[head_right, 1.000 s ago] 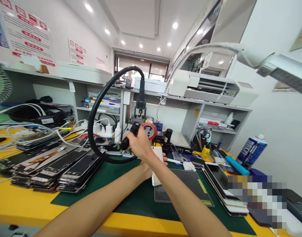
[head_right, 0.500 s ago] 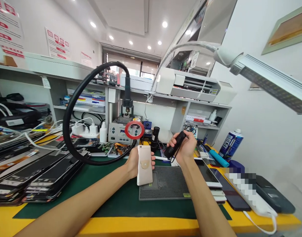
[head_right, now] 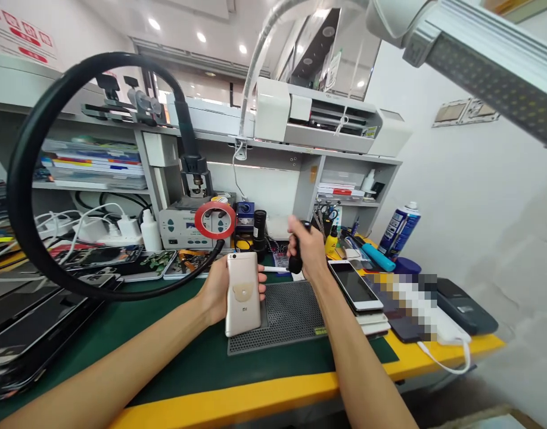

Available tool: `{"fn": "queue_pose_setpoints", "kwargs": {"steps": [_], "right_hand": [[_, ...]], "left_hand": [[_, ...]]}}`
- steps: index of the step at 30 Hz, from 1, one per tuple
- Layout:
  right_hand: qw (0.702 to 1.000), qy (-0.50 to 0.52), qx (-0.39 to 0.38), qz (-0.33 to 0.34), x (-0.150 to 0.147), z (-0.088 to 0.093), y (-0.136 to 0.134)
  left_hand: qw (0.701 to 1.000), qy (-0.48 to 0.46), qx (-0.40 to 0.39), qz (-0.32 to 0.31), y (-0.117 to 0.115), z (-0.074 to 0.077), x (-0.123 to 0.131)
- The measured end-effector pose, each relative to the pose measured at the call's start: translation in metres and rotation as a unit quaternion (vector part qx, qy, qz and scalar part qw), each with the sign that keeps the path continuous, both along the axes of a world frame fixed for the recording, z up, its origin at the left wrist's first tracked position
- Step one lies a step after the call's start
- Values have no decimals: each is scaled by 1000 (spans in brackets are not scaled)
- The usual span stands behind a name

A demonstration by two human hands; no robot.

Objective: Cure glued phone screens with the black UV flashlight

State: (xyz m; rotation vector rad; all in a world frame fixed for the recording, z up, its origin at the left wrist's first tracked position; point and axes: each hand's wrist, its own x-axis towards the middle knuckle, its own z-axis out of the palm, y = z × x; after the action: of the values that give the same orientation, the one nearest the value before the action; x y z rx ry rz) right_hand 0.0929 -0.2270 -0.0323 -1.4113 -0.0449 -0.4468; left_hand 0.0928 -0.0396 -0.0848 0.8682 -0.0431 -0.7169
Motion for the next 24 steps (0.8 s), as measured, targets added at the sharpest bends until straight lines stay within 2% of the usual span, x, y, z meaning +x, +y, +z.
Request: {"fn": "queue_pose_setpoints", "kwargs": {"steps": [5, 11, 13, 19, 24], "right_hand": [[974, 9, -193, -118, 34, 4, 23], [915, 7, -370, -161, 70, 21, 45], [906, 32, -399, -139, 75, 25, 44], [906, 93, -412, 10, 71, 37, 29], [911, 82, -403, 29, 66, 37, 25]], "left_hand": [[1000, 5, -4, 4, 0, -1, 1], [1000, 14, -13, 9, -1, -3, 1], [1000, 19, -16, 10, -1, -3, 2], [1000, 21, -14, 10, 1, -1, 2], [1000, 18, -9, 13, 2, 1, 0]]}}
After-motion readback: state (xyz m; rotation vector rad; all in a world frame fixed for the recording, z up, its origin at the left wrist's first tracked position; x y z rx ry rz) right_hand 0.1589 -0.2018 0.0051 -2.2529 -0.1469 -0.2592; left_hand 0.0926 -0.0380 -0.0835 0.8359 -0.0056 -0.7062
